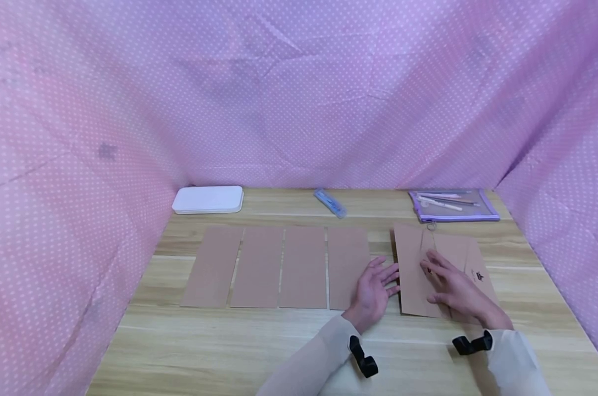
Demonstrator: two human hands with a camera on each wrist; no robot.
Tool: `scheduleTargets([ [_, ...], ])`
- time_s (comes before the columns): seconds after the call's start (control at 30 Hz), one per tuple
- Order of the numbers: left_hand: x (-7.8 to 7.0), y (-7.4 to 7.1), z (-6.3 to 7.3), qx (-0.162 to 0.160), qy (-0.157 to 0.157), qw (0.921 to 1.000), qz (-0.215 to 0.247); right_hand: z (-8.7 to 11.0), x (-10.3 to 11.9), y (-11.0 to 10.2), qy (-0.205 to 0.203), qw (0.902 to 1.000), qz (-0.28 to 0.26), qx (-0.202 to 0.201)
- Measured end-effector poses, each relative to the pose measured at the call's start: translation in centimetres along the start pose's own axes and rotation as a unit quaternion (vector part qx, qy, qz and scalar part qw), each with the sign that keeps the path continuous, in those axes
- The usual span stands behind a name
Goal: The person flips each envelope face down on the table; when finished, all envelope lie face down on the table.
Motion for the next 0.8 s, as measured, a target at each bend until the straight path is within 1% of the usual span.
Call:
scheduleTargets([
  [0.1,-0.3,0.1,0.0,0.003,0.000,1.0000,0.003,0.1,-0.3,-0.1,0.010,0.9998,-0.014,-0.009],
  [0.23,-0.8,0.5,0.0,0.016,0.004,0.9999,0.005,0.1,-1.0,0.1,0.063,0.9970,-0.046,0.000],
  [0.3,-0.9,0.7,0.0,0.022,0.005,0.9997,0.010,0.0,-1.1,0.2,0.080,0.9951,-0.058,0.004],
  [0.47,-1.2,1.3,-0.1,0.028,0.007,0.9994,0.021,-0.5,-0.5,0.4,0.077,0.9936,-0.082,-0.002],
  [0.57,-1.3,1.6,0.0,0.030,0.007,0.9993,0.022,-0.6,0.0,0.6,0.076,0.9937,-0.083,-0.001],
  [0.7,-1.5,2.1,0.1,0.041,0.008,0.9989,0.018,-0.8,0.8,0.6,0.066,0.9935,-0.093,0.002],
  [0.8,-1.7,2.6,0.3,0.055,0.013,0.9982,0.018,-0.9,1.4,0.6,0.055,0.9915,-0.118,0.004],
])
Point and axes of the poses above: each hand's wrist, its own z-axis away from the middle knuckle, its own y-axis out of the palm, x = y × z, the point moved 10 cm from there along -z, towards the middle knuckle, and after that the axes turned 4 degrees about -y, right-handed, at the moved point
